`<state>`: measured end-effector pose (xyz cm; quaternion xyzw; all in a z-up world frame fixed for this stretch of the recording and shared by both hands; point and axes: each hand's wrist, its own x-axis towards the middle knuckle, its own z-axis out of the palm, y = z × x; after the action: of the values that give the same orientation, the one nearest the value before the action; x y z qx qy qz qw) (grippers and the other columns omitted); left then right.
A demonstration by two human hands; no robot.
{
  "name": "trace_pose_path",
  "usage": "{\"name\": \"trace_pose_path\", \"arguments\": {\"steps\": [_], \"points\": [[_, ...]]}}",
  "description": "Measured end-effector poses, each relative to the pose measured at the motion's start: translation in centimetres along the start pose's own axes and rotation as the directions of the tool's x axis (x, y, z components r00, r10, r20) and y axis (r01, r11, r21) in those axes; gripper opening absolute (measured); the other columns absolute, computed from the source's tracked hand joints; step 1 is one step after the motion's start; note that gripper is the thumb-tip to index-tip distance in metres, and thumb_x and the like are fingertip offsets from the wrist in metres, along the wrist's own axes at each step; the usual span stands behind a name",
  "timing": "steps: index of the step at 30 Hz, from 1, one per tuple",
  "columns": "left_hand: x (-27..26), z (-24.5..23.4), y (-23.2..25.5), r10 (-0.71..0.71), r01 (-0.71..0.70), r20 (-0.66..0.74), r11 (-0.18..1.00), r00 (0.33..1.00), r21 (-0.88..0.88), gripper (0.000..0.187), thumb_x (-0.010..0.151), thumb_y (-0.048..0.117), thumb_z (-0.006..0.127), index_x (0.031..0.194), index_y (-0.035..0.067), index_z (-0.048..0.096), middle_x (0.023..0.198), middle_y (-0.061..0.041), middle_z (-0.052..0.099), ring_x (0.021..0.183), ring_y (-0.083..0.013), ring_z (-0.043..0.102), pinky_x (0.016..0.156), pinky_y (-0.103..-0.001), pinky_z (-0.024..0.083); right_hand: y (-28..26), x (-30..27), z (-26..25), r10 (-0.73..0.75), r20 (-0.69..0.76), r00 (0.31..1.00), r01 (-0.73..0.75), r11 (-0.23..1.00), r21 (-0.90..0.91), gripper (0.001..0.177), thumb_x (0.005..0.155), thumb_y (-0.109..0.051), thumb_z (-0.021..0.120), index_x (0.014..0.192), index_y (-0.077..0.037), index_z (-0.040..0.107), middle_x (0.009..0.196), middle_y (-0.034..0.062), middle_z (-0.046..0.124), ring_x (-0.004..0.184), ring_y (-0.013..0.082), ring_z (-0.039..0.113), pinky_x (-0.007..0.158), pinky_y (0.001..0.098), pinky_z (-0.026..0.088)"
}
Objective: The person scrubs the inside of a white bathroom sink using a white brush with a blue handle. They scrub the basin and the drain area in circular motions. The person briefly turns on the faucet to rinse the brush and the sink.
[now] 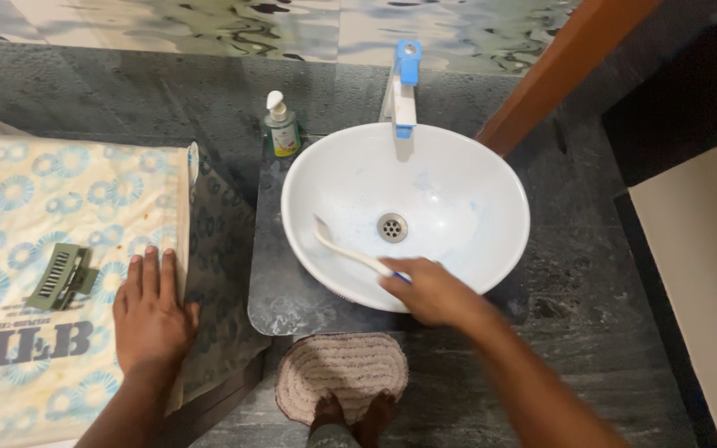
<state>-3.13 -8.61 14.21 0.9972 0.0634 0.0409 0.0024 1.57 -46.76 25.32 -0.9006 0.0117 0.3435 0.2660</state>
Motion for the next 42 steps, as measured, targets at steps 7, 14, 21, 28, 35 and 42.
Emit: {"name": "trace_pose_path", "arguments": {"steps": [7,14,21,28,35,42], "points": [[0.2,0.1,0.1,-0.001,-0.001,0.033,0.998,0.999,0.057,0.092,0.083,0.039,0.067,0.163,0.017,0.027,0.170,-0.008,0.026,0.157,-0.0262,0.022,0.124,-0.042,0.023,3.4,-2.8,-3.6,0.243,0.153,0.958,-0.240,0.970,-0.043,0.045,0.101,-0.036,0.055,0.144,-0.024,0.065,0.068,0.0048,0.063,0.054,0.0148,0.050,0.050,0.0323,0.043],[0.2,0.0,0.0,0.003,-0.003,0.022,1.000,1.000,0.030,0.091,0.082,0.037,0.067,0.162,0.016,0.029,0.170,-0.008,0.028,0.157,-0.0265,0.023,0.124,-0.042,0.023,-3.5,0.2,-0.7,0.063,-0.054,0.997,-0.049,0.974,0.223,0.049,0.099,-0.035,0.058,0.146,-0.021,0.061,0.076,0.0130,0.062,0.065,0.0224,0.057,0.064,0.0389,0.048],[-0.2,-0.4,0.0,0.008,-0.008,0.013,1.000,1.000,-0.006,0.089,0.082,0.033,0.068,0.161,0.015,0.031,0.169,-0.010,0.029,0.156,-0.0283,0.025,0.123,-0.043,0.024,-0.5,-0.9,-0.2,-0.017,-0.043,0.999,0.016,1.000,-0.019,0.048,0.096,-0.037,0.056,0.140,-0.019,0.064,0.113,0.0192,0.077,0.100,0.0291,0.075,0.090,0.0399,0.055],[0.0,-0.9,0.1,0.005,-0.005,0.016,1.000,1.000,0.002,0.087,0.083,0.032,0.067,0.161,0.015,0.033,0.168,-0.009,0.030,0.157,-0.0279,0.026,0.123,-0.043,0.026,-0.4,-3.8,-1.6,0.248,0.055,0.967,-0.249,0.968,0.013,0.048,0.098,-0.038,0.058,0.144,-0.024,0.063,0.072,0.0090,0.069,0.060,0.0194,0.057,0.060,0.0403,0.047],[0.6,-0.9,-0.3,0.006,-0.007,0.057,1.000,0.998,0.007,0.090,0.080,0.035,0.068,0.159,0.015,0.030,0.166,-0.010,0.028,0.154,-0.0292,0.024,0.121,-0.045,0.024,-5.5,0.9,1.2,0.078,-0.228,0.971,-0.022,0.971,0.238,0.049,0.098,-0.037,0.060,0.143,-0.017,0.062,0.067,0.0092,0.066,0.058,0.0174,0.059,0.059,0.0348,0.050],[0.0,-1.1,-0.5,0.017,-0.017,0.045,1.000,0.999,-0.015,0.087,0.083,0.034,0.066,0.160,0.015,0.029,0.168,-0.010,0.028,0.156,-0.0281,0.025,0.122,-0.043,0.025,-3.6,-5.8,0.0,0.298,0.013,0.954,-0.297,0.953,-0.060,0.050,0.099,-0.038,0.056,0.147,-0.025,0.058,0.068,0.0077,0.067,0.052,0.0165,0.053,0.055,0.0388,0.046]]}}
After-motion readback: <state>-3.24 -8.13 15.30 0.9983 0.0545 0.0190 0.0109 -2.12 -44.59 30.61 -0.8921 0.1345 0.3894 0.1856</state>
